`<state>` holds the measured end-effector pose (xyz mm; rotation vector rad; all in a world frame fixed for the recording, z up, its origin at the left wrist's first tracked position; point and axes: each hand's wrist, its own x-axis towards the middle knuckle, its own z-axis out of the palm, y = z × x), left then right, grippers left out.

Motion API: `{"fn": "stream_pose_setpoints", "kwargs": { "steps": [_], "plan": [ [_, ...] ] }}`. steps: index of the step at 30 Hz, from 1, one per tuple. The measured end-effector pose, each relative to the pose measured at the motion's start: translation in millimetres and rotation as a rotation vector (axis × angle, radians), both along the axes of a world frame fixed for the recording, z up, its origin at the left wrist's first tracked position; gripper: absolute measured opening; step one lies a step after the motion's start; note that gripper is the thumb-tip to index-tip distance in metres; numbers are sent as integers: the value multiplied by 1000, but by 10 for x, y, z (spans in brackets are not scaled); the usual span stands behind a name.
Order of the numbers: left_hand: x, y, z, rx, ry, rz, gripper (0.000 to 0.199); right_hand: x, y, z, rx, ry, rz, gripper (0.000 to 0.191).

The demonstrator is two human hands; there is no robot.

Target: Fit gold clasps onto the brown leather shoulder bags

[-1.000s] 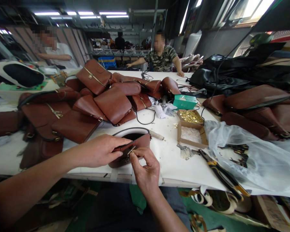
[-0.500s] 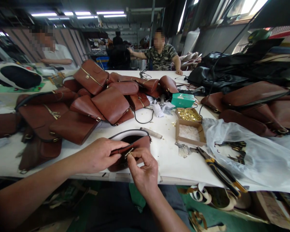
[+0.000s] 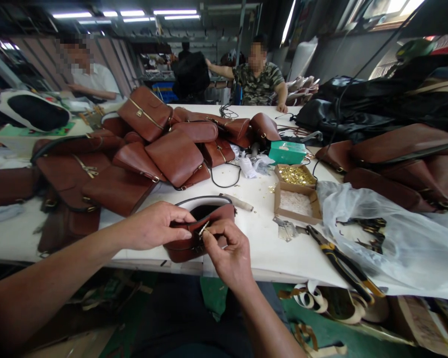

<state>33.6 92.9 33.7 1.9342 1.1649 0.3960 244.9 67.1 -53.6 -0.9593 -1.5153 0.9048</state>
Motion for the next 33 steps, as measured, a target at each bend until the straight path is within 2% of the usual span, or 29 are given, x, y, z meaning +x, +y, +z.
{"fn": "stream_pose_setpoints", "kwargs": {
  "steps": [5, 8, 11, 18, 26, 33],
  "plan": [
    [59, -45, -22, 25, 62, 55, 17, -54, -35, -16, 148, -57, -109, 10],
    [92, -77, 3, 50, 116, 93, 19, -76, -82, -10, 209, -90, -112, 7],
    [100, -94, 43, 61, 141, 54, 21, -111, -129, -25, 213, -137, -144, 13],
    [61, -50, 60, -8, 61, -48, 25, -189, -139, -120, 260, -198, -351, 13],
    [134, -58, 55, -37, 33, -11, 24, -175, -100, -128, 258, -195, -370, 12],
    [175, -85, 57, 56, 121, 6, 21, -140, -77, -113, 251, -177, -311, 13]
  ]
}}
